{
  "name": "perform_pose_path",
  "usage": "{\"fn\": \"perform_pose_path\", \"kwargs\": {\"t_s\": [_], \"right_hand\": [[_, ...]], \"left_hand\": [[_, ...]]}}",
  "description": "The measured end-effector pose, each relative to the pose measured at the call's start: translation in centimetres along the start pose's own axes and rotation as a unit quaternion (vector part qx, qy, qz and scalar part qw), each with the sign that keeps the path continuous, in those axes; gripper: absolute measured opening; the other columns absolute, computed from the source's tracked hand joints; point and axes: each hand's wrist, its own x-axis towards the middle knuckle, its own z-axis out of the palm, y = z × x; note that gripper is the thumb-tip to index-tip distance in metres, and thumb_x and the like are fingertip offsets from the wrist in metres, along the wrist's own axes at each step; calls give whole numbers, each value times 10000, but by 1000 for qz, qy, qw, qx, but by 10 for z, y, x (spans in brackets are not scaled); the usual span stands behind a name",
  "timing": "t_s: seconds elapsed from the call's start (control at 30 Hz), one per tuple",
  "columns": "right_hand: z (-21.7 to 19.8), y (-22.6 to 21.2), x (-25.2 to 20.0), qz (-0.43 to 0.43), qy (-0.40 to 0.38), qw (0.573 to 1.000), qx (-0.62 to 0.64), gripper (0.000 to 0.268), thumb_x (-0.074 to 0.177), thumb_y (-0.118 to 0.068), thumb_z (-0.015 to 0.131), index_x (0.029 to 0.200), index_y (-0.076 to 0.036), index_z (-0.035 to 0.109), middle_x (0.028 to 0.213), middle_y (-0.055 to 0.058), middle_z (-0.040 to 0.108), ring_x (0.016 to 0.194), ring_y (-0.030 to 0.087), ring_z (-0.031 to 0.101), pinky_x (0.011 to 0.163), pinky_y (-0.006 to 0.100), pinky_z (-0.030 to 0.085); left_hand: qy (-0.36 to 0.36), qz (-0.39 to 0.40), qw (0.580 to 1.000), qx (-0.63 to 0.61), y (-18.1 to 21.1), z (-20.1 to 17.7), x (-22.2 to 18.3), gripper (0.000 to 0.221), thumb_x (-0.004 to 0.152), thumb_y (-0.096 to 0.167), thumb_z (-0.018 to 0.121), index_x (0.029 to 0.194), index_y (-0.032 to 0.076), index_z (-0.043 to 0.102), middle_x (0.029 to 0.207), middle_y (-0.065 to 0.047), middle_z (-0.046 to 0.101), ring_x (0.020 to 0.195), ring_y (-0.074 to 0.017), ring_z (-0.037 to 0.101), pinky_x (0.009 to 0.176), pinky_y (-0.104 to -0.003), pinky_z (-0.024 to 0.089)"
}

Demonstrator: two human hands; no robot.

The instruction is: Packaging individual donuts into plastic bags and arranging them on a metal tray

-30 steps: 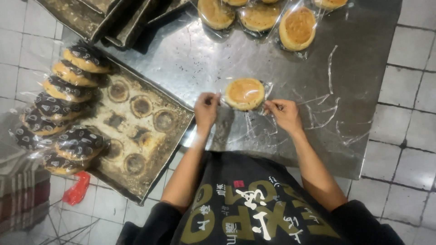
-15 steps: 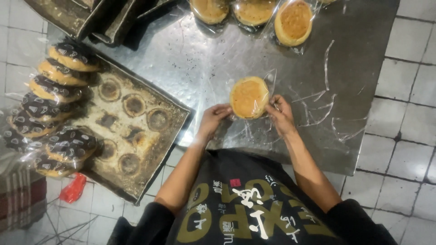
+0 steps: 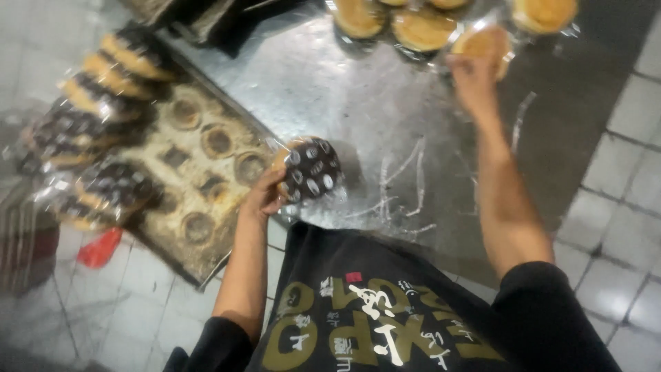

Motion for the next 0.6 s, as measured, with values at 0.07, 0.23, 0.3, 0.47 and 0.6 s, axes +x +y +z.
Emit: {"fn": "perform_pose_path", "kwargs": {"t_s": [0.07,0.23,0.3,0.47,0.6], "right_hand": [[-6,35,40,-37,142,987,-58,224,1029,-231,592,1165,-83,690,1065,105,738,980,242,700,858,376,525],[6,150,25,175,303,929,-120,918,914,-445,995,1422,-121,303,1381,152,587,1261,315,610,1057,447,488],[-6,119,-11,291,283,913,-43,1320,950,-618,1077,1574,-134,20,1604,195,411,1478,336,473,1197,485,409],[-15,61,-74,25,195,980,-42,644,862,-118,974,1352,-10,571,1254,162,692,1114,270,673,965,368,530],[-22,84,-118,113,234,966,-2,518,852,-317,966,1213,-72,686,1160,84,747,995,168,727,836,295,617]], "left_hand": [[286,83,930,213,16,0,-28,451,797,198,809,1139,15,578,840,-181,723,549,-251,722,198,-166,261],[439,232,854,154,83,43,-81,381,824,187,761,1160,45,653,1023,-109,749,864,-235,737,687,-352,639],[478,215,833,179,112,51,-94,310,872,217,743,1113,45,649,1002,-88,739,846,-212,730,632,-305,636],[624,329,379,599,177,-52,-144,674,819,373,887,1317,190,472,1166,-110,730,1039,-295,707,894,-392,510],[524,439,207,700,195,-95,-160,914,927,22,949,1552,35,283,1581,-210,369,1496,-379,321,1266,-482,220]]}}
